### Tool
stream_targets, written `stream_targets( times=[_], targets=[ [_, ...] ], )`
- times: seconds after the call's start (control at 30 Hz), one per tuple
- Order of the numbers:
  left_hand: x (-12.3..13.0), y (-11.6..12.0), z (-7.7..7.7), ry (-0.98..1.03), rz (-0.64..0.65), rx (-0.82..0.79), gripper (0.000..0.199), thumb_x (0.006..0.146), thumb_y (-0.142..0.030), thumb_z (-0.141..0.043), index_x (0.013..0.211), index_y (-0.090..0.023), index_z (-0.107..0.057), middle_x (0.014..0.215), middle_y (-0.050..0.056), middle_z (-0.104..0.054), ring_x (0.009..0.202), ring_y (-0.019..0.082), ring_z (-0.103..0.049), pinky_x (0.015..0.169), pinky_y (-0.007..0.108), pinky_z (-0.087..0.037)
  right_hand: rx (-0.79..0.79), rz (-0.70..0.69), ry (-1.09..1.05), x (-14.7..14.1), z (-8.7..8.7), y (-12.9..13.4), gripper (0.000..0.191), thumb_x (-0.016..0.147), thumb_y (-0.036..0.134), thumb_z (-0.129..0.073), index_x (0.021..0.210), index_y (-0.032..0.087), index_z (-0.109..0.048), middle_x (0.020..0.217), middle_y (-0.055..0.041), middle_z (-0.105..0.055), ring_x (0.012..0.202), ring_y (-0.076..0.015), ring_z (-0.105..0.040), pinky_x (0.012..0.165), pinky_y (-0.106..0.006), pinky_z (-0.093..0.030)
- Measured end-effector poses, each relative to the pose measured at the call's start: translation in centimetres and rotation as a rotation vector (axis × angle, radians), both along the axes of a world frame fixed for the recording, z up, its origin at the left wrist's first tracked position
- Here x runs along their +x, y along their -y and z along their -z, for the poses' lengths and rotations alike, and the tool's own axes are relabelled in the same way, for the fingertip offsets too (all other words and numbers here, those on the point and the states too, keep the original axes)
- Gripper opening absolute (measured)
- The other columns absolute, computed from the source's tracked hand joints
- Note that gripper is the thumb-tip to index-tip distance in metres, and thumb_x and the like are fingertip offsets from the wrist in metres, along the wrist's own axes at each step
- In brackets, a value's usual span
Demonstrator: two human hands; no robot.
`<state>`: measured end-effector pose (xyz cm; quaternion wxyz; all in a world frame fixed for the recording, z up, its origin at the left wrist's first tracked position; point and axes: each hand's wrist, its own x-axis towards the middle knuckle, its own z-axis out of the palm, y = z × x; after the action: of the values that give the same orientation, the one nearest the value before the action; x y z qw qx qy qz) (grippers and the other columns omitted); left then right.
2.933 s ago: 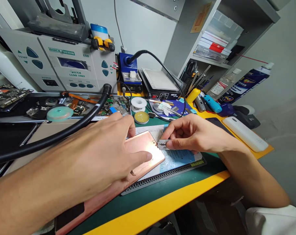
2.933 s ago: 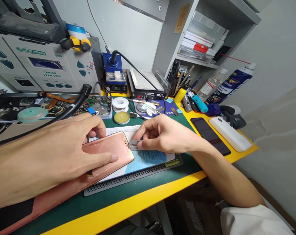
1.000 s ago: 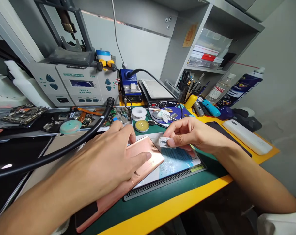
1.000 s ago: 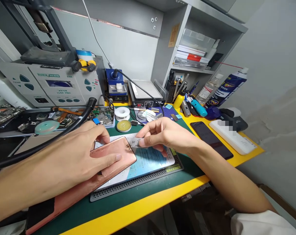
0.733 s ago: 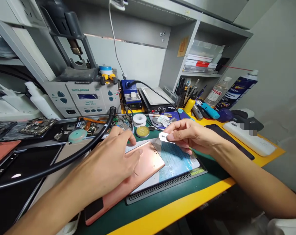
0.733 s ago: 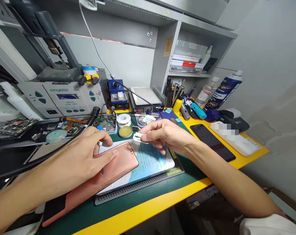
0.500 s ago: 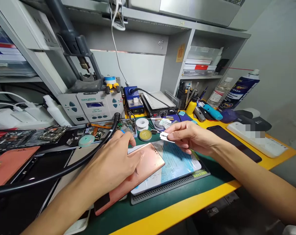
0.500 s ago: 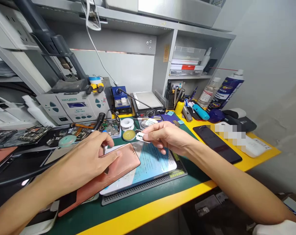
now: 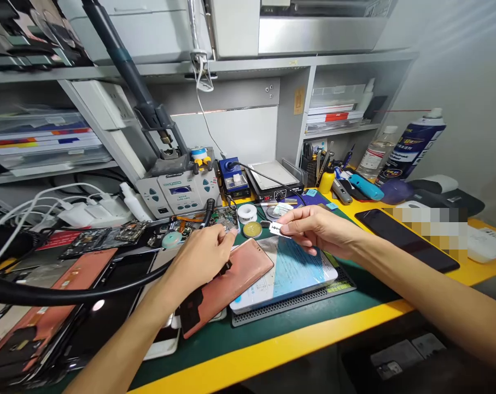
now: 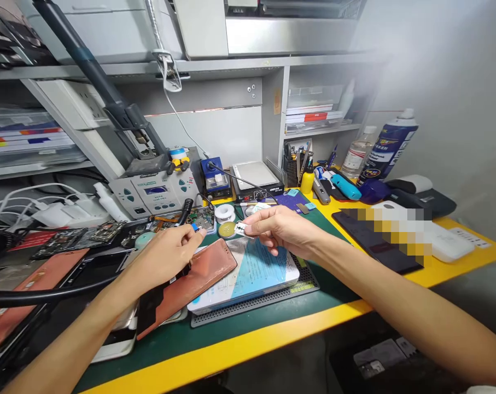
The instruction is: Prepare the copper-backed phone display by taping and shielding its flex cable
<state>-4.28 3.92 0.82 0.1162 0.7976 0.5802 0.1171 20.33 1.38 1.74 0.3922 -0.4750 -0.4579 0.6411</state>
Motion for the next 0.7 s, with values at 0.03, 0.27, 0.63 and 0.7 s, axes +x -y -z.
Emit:
stream_targets(
  times=[0.03,0.27,0.63,0.7],
  targets=[
    [0.0,0.0,0.1,-0.001,0.005,0.009,0.044,0.095,-0.051,-0.034,0.062,-0.024,-0.042,0.056,-0.001,-0.061,0.052,0.017,-0.053,0.053,0.028,-0.028,0.001,0.0,-0.003,0.0,0.0,0.0,0.021,0.065,0.019,-0.08,0.082,0.012,-0.07,0.047,0.0056,-0.048,0.039,-0.0059,-0.038,0.032,-0.016,-0.033],
    [0.7,0.0,1.4,-0.072,-0.004,0.131,0.038,0.096,-0.048,-0.033,0.069,-0.024,-0.044,0.07,0.004,-0.067,0.062,0.02,-0.06,0.055,0.029,-0.031,0.015,-0.002,-0.026,0.1,0.2,-0.1,0.021,0.065,0.018,-0.079,0.083,0.012,-0.07,0.047,0.0056,-0.048,0.04,-0.0065,-0.039,0.032,-0.017,-0.034],
    [3.2,1.2,0.2,-0.347,-0.109,0.243,0.039,0.098,-0.041,-0.037,0.108,-0.012,-0.061,0.104,0.017,-0.066,0.096,0.031,-0.066,0.078,0.039,-0.05,0.037,-0.061,-0.093,0.6,0.5,-0.2,0.018,0.068,0.016,-0.077,0.085,0.013,-0.071,0.048,0.0058,-0.046,0.041,-0.0073,-0.039,0.034,-0.018,-0.036],
    [4.0,1.0,0.2,-0.382,-0.133,0.239,0.037,0.097,-0.041,-0.044,0.112,-0.012,-0.06,0.106,0.015,-0.066,0.098,0.028,-0.066,0.081,0.042,-0.051,0.046,-0.071,-0.107,0.6,0.4,-0.1,0.018,0.068,0.016,-0.077,0.085,0.013,-0.07,0.048,0.0058,-0.047,0.042,-0.007,-0.04,0.035,-0.017,-0.035]
  ],
)
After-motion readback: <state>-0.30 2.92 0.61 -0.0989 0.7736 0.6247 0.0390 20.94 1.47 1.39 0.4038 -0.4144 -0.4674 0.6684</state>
